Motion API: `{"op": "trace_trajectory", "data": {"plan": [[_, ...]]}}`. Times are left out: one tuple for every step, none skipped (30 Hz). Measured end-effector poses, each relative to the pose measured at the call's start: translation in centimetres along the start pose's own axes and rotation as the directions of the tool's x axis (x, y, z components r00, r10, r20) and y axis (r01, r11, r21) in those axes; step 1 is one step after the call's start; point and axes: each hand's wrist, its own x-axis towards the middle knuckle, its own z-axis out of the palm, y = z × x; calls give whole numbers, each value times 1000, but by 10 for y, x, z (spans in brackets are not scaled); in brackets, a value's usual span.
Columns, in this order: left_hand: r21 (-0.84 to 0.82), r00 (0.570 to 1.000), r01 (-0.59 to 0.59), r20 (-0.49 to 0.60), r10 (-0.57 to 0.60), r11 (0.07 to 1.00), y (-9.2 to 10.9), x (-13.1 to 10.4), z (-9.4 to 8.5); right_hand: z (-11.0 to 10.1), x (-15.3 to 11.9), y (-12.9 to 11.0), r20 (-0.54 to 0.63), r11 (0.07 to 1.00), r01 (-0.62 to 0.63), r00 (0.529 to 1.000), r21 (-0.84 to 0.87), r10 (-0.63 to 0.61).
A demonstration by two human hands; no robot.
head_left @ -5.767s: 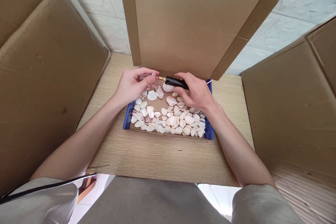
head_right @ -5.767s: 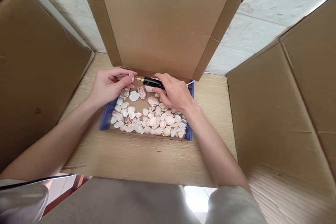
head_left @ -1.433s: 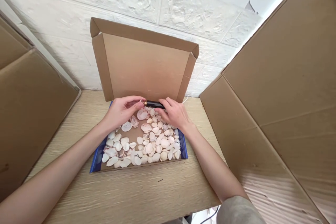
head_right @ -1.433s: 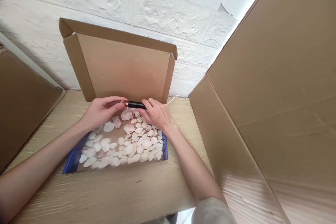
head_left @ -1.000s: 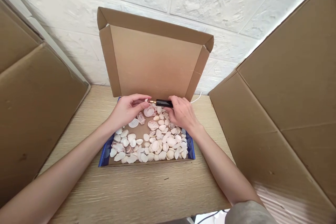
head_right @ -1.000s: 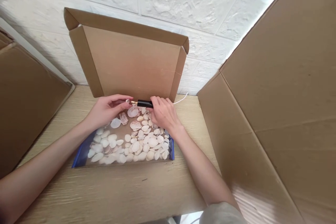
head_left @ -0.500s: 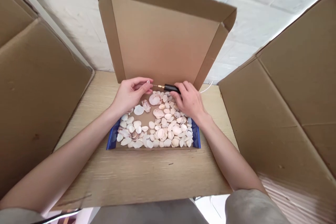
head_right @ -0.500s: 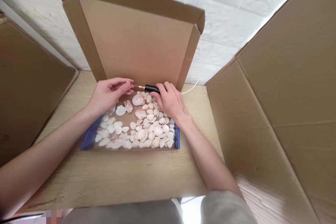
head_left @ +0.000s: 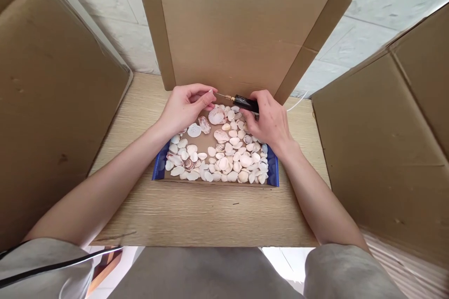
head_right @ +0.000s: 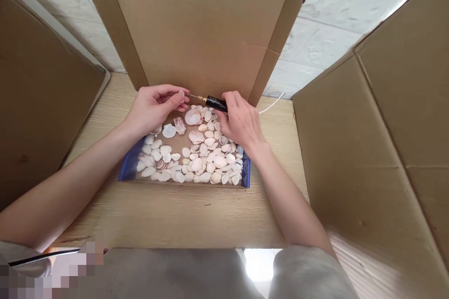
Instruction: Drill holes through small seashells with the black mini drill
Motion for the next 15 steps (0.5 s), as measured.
{"op": "trace_trajectory", "data": {"plan": [[2, 1000, -2, 6, 2, 1000, 0, 0, 0, 0, 0, 0, 9, 1000, 5, 1000, -7, -5], [4, 1000, -4, 7, 4, 1000, -1, 0, 0, 0, 0, 0, 15, 1000, 11, 1000, -12, -11], [6, 1000, -7, 2, 7, 1000, -1, 0, 0, 0, 0, -1, 18, 1000, 16, 1000, -16, -15], [5, 1000, -10, -5, 10, 1000, -1, 0, 0, 0, 0, -1, 17, 1000, 17, 1000, -17, -17], [3, 1000, -11, -11, 11, 1000, 0, 0, 0, 0, 0, -1, 16, 1000, 16, 1000, -17, -15], [3, 1000, -10, -11, 10, 1000, 0, 0, 0, 0, 0, -1, 14, 1000, 12, 1000, -17, -12], [4, 1000, -4, -3, 4, 1000, 0, -1, 0, 0, 0, -1, 16, 1000, 8, 1000, -16, -8], [9, 1000, 6, 11, -7, 1000, 0, -1, 0, 0, 0, -1, 22, 1000, 6, 1000, -15, -5], [17, 999, 20, 25, -20, 1000, 0, -1, 0, 0, 0, -1, 31, 1000, 5, 1000, -15, -4], [25, 999, 32, 36, -33, 999, 0, -1, 0, 1, 0, -1, 42, 1000, 4, 999, -16, -3], [31, 998, 39, 42, -40, 999, 0, -1, 0, 1, 0, -1, 51, 1000, 2, 999, -16, -1], [34, 998, 39, 43, -41, 999, -1, -1, 0, 2, 0, 0, 58, 1000, -1, 998, -14, 2], [33, 999, 35, 38, -36, 999, -1, 0, -1, 2, 0, 0, 61, 1000, -4, 998, -9, 4], [30, 999, 30, 32, -31, 999, -1, 0, -1, 2, -1, 0, 60, 1000, -4, 998, -1, 4], [26, 999, 25, 27, -26, 999, -1, 0, -1, 2, -1, 0, 56, 1000, 1, 998, 8, -1]]}}
